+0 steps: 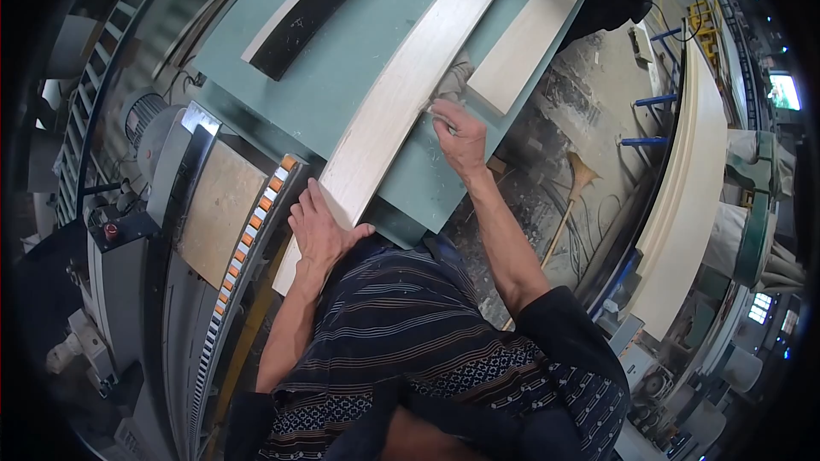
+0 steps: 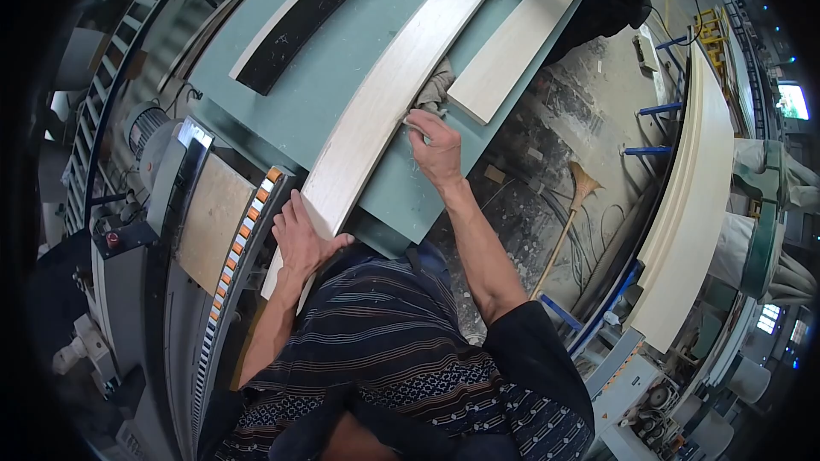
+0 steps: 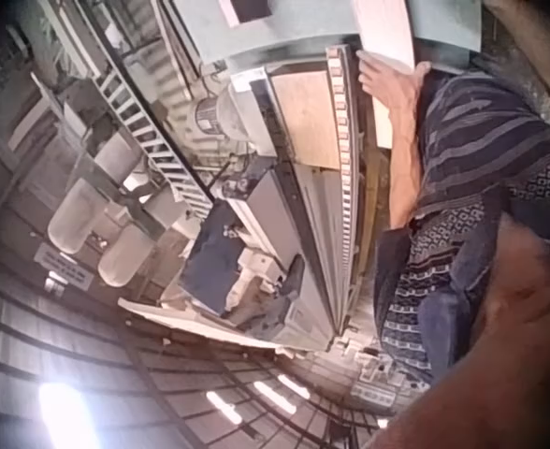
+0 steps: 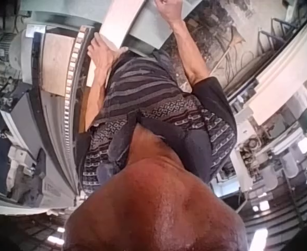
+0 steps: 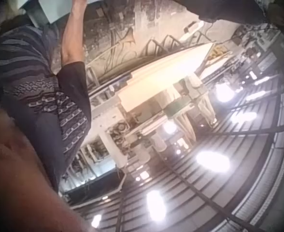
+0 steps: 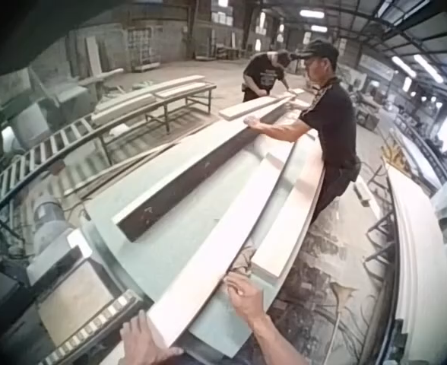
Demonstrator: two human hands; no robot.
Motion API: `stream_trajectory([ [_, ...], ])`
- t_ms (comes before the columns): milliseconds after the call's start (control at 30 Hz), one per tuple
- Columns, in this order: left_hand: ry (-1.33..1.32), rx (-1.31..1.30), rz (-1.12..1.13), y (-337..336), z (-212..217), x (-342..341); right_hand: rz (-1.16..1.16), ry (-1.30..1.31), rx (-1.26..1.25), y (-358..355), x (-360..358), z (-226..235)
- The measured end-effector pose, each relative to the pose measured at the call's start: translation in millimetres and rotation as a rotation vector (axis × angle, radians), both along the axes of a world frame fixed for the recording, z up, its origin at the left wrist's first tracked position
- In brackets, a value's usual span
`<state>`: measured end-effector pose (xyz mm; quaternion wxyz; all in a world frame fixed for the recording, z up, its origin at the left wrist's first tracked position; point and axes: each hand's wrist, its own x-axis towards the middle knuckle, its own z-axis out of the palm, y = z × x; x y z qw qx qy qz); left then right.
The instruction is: Feeding and organizing wooden panels on a factory production line machine.
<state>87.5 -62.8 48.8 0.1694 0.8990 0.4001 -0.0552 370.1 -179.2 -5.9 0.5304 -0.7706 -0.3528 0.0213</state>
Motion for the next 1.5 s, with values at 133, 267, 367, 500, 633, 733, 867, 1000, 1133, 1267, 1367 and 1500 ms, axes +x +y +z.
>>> stream_trajectory([
  [133,0.016,0.002,0.011,0,-4,8,0.044,-0.022,-0.042,-5,-1,1],
  [267,0.028,-0.034,0.043,1,-1,11,0.013,-0.026,0.005,-2,3,10],
  [367,-0.008,-0.058,0.054,2,1,8,-0.113,-0.018,-0.047,6,20,30],
  [500,-0.058,-0.013,0.068,0,2,-5,-0.074,0.201,-0.235,9,40,61],
  [633,-0.082,-0.025,0.084,3,-2,-17,0.072,0.073,-0.418,24,55,72],
  [733,-0.107,-0.034,0.095,3,-6,-21,0.138,-0.13,-0.493,45,66,70],
  [867,-0.119,-0.052,0.097,5,-9,-24,0.252,-0.288,-0.76,74,79,80],
  [1000,-0.135,-0.048,0.094,5,-11,-25,0.346,-0.326,-1.02,94,67,90],
  [1133,-0.159,-0.045,0.093,6,-12,-28,0.401,-0.376,-1.049,100,44,93],
  [1267,-0.164,-0.043,0.09,6,-11,-28,0.46,-0.373,-1.003,97,29,86],
  [1367,-0.176,-0.022,0.072,6,-11,-27,0.497,-0.4,-0.999,96,17,81],
  [1500,-0.107,-0.074,0.068,7,-4,-26,0.544,-0.392,-0.998,87,-19,78],
])
